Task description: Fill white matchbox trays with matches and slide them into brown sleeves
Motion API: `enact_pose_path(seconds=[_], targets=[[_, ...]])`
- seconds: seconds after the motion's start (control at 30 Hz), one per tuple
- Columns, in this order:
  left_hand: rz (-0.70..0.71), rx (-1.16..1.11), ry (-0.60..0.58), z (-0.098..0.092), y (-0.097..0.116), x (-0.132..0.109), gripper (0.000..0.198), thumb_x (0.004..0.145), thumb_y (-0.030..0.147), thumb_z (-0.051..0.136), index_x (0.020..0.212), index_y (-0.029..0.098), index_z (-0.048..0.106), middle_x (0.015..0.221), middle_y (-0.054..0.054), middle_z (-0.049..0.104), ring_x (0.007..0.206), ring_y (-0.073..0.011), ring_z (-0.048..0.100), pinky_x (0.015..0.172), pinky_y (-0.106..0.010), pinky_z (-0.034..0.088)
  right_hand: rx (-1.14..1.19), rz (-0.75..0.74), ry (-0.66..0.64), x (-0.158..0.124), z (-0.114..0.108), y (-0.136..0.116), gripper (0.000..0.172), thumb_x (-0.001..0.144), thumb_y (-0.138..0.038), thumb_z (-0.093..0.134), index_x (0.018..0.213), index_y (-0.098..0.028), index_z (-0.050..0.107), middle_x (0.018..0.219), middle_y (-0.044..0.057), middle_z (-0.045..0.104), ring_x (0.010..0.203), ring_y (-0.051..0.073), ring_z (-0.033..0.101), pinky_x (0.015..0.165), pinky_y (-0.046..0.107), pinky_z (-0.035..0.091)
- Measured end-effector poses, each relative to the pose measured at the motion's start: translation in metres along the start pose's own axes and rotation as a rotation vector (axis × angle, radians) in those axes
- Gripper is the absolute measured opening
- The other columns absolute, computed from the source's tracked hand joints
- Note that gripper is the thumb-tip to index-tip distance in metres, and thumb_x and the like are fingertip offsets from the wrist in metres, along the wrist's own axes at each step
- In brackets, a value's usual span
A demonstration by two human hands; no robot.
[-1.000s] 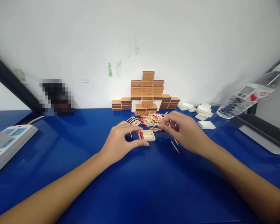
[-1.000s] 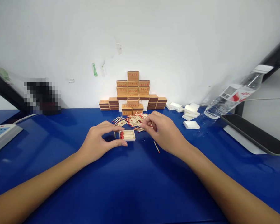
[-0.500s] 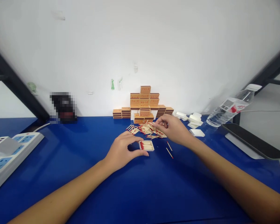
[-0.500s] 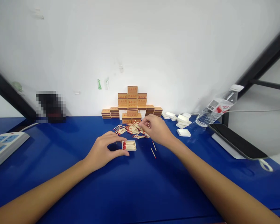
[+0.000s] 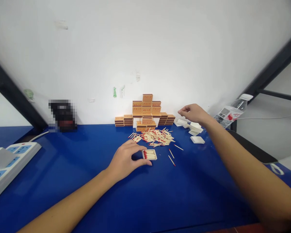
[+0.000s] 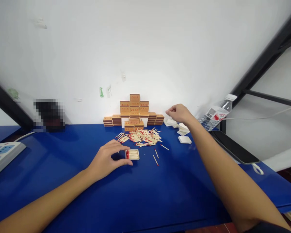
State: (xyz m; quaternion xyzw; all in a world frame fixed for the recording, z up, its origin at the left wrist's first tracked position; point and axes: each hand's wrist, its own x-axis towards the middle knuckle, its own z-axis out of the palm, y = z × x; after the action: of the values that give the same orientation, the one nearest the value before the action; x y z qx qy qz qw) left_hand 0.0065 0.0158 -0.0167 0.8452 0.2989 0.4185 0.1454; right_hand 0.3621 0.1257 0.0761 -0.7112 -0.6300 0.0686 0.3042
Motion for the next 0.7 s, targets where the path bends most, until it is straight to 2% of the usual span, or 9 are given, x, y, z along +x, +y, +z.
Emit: enact_pose_path(seconds=[0.33,0.5,0.57,0.7], targets=[[0.03,0.009,0.048,0.001,-0.005,0.0,0.044,0.077,0.049,0.089,0.108,0.019,0.078,0.094,-0.004,0.079,0.089,-0.0208,0.069,0.084,-0.039,0.059,0.029,0.188,-0.017,0.011,-0.001,0.019,0.024,0.082,-0.03,0.078,0.065,-0.015,0.069,0.061,0.006,0.065,0.055,0.015,0.051,0.056,0.032,0.039],[0.056,0.017,0.059,0.002,-0.006,0.0,0.045,0.077,0.048,0.089,0.109,0.019,0.078,0.094,-0.004,0.079,0.087,-0.0205,0.068,0.081,-0.037,0.059,0.083,0.215,-0.037,0.016,0.03,-0.001,0.037,0.085,-0.047,0.077,0.069,-0.015,0.07,0.053,0.001,0.054,0.051,0.013,0.046,0.051,0.029,0.036],[0.052,0.026,0.067,0.002,-0.007,0.0,0.045,0.076,0.047,0.09,0.109,0.019,0.078,0.094,-0.004,0.079,0.088,-0.0209,0.068,0.081,-0.037,0.059,0.102,0.233,-0.06,0.018,0.044,-0.012,0.04,0.083,-0.049,0.08,0.066,-0.015,0.068,0.048,-0.001,0.048,0.049,0.013,0.044,0.05,0.029,0.034],[0.007,0.08,0.12,0.0,-0.009,0.001,0.044,0.077,0.048,0.089,0.108,0.021,0.079,0.094,-0.004,0.079,0.088,-0.0219,0.068,0.081,-0.039,0.06,0.174,0.265,-0.106,0.02,0.05,-0.023,0.039,0.077,-0.047,0.085,0.065,-0.016,0.066,0.05,-0.001,0.047,0.05,0.012,0.041,0.048,0.029,0.03]])
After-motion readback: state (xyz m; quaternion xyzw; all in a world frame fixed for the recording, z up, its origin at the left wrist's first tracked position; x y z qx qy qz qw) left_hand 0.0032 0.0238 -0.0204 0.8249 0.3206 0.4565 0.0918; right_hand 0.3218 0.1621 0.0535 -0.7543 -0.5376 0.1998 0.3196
